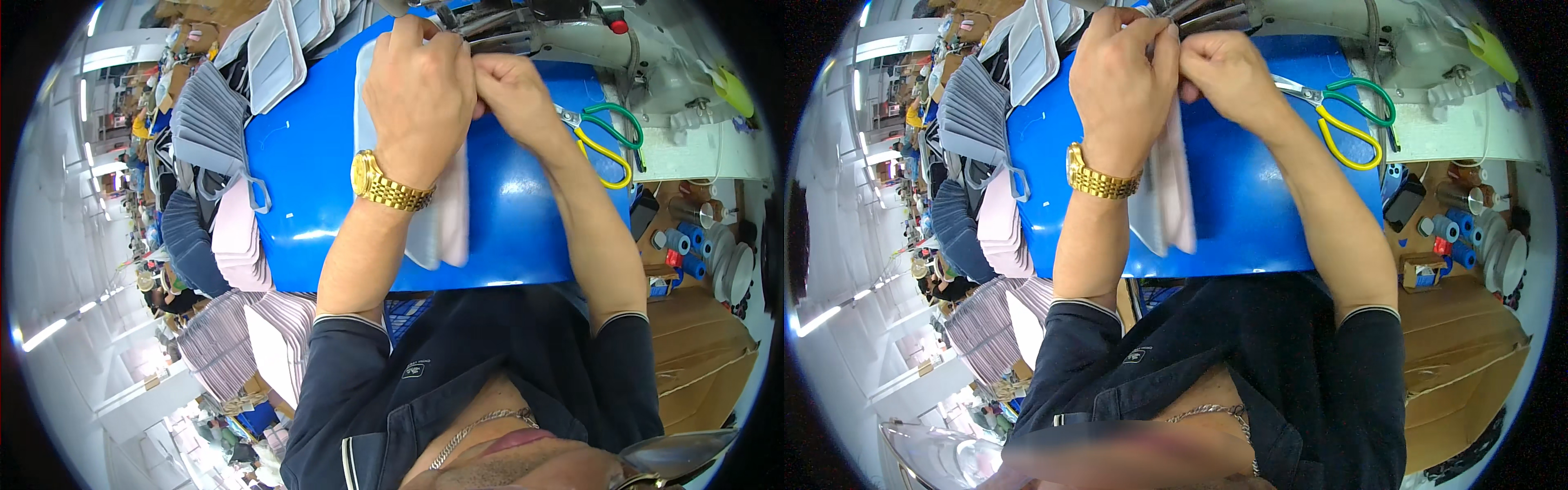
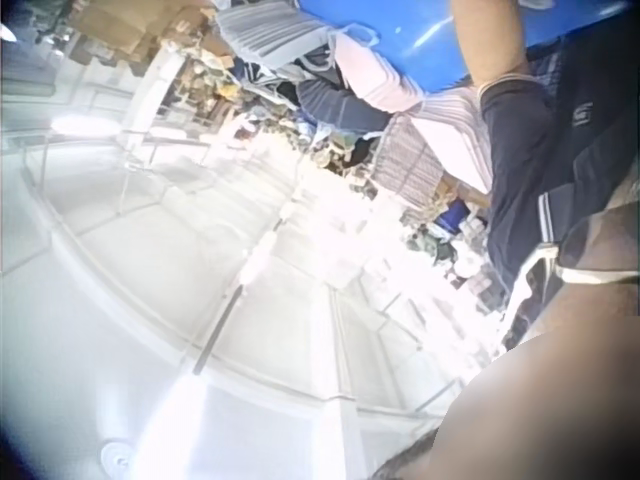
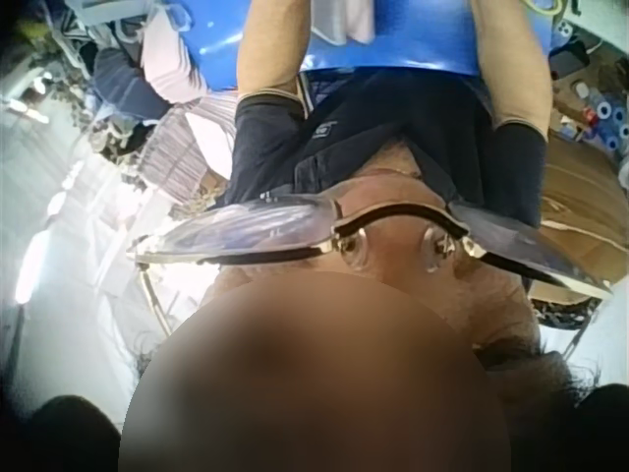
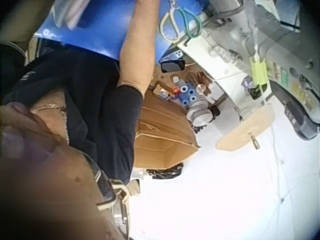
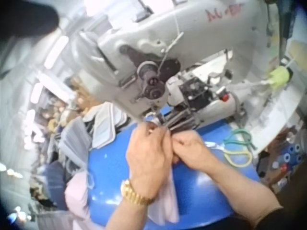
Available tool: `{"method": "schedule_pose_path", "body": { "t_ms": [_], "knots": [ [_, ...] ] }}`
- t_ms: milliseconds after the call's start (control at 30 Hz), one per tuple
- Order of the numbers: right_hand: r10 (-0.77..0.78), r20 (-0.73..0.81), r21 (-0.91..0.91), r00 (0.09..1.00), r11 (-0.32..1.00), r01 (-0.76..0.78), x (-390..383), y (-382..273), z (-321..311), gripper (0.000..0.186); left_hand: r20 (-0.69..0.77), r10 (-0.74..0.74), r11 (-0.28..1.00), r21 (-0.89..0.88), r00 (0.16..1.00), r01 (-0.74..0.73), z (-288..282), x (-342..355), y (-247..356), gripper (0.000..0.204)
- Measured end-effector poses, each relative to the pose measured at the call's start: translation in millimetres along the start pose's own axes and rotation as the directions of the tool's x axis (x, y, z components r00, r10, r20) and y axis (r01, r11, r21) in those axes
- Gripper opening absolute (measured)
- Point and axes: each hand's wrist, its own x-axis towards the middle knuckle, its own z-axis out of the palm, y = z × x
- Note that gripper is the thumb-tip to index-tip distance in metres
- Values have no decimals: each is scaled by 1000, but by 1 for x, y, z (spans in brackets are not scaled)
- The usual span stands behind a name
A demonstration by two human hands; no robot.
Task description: Assembling and sewing fabric or leather pouches at an industrial sewing workstation.
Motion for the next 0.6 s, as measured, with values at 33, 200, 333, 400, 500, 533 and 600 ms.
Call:
{"method": "schedule_pose_path", "body": {
  "t_ms": [33,200,333,400,500,533,600],
  "knots": [
    [-8,27,-13,1000,1000,8,3,-3,-8,32,21,-39,999,-11,999,40,-1,2,2,13],
    [-4,31,-85,1000,996,6,3,-25,-18,28,62,-70,996,-51,996,74,-10,2,2,16],
    [78,-3,-149,997,986,-77,-12,-38,-19,20,85,-88,984,-147,992,100,-13,-20,-3,17],
    [-64,-65,-177,996,983,51,-23,-33,-12,24,46,-47,967,-248,998,57,-22,-37,0,22],
    [-57,-21,-73,998,996,55,-28,-38,-10,32,123,-16,959,-279,992,50,-42,-67,12,39],
    [45,13,56,999,997,-45,-32,-41,-8,33,157,1,952,-302,988,47,-50,-78,18,46],
    [32,-12,77,999,997,-31,-26,-33,-9,35,212,81,940,-341,974,-3,-70,-92,37,54]
  ]
}}
